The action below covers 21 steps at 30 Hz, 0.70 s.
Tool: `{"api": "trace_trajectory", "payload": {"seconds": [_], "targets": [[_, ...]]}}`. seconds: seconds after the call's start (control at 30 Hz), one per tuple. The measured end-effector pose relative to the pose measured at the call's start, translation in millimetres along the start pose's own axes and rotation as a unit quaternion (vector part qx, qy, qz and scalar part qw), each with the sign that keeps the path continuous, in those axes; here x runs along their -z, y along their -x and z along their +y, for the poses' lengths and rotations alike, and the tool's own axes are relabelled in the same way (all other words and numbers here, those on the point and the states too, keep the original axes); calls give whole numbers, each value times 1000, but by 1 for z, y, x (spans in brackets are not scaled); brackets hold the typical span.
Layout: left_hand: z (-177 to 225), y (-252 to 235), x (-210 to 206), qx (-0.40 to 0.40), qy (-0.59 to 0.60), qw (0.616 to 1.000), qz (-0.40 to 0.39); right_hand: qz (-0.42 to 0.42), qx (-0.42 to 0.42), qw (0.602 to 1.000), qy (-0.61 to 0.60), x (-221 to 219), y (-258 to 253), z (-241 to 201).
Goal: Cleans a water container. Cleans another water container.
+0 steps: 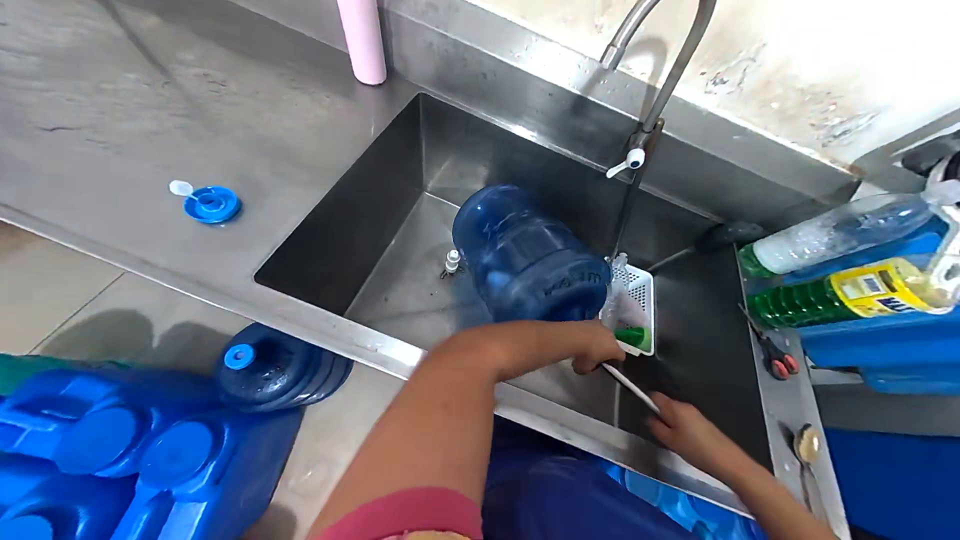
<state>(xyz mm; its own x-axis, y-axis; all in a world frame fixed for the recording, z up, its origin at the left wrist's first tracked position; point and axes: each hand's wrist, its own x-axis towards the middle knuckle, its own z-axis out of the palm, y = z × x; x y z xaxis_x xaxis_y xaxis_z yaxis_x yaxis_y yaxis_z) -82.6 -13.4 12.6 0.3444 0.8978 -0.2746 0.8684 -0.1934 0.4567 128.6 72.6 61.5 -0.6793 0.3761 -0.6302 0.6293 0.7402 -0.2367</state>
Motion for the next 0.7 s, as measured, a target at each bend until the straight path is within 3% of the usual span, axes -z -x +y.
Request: {"api": "trace_trajectory", "payload": {"seconds": [0.07, 0.1, 0.17, 0.2, 0.23, 0.3, 0.37, 0.4, 0.43, 0.47, 0.5, 0.53, 0.57, 0.63, 0.67, 0.7], "targets": [[-5, 16, -6, 8, 49, 995, 82, 32, 48, 998, -5, 16, 25, 42], [-9, 16, -14, 10, 70, 983, 171, 42, 45, 998, -3, 24, 24, 40], [-6, -1, -35, 9, 73, 948, 308, 40, -1, 999, 12, 22, 0, -9], [-4, -9, -39, 13, 60, 948, 312, 33, -32, 999, 19, 16, -16, -39], [-4, -8, -34, 20, 49, 962, 267, 24, -60, 997, 39, 11, -30, -62], [-6, 9, -18, 31, 30, 983, 180, 0, -66, 996, 61, 10, -27, -64], [-11, 30, -17, 25, 41, 971, 233, -13, -6, 1000, -22, 15, 10, -18], [-12, 32, -22, 16, 48, 953, 300, -33, 26, 989, -139, 11, 29, 8], [-9, 27, -30, 11, 52, 927, 372, -78, 42, 947, -309, -3, 43, 22], [-5, 18, -36, 10, 51, 898, 436, -143, 46, 858, -491, -20, 52, 21], [-3, 12, -35, 15, 49, 887, 459, -201, 56, 760, -616, -34, 50, 12], [-2, 14, -26, 27, 54, 905, 421, -225, 58, 714, -660, -40, 46, -1], [-4, 22, -13, 37, 61, 942, 327, -204, 44, 745, -633, -38, 45, -11], [-7, 38, 18, 33, 29, 992, 118, -108, 3, 907, -406, -27, 47, -12], [-3, 43, 25, 36, 22, 997, 69, -96, -11, 944, -317, -16, 49, -7], [3, 44, 22, 39, 38, 995, 82, -95, -10, 951, -295, -8, 52, 0]]}}
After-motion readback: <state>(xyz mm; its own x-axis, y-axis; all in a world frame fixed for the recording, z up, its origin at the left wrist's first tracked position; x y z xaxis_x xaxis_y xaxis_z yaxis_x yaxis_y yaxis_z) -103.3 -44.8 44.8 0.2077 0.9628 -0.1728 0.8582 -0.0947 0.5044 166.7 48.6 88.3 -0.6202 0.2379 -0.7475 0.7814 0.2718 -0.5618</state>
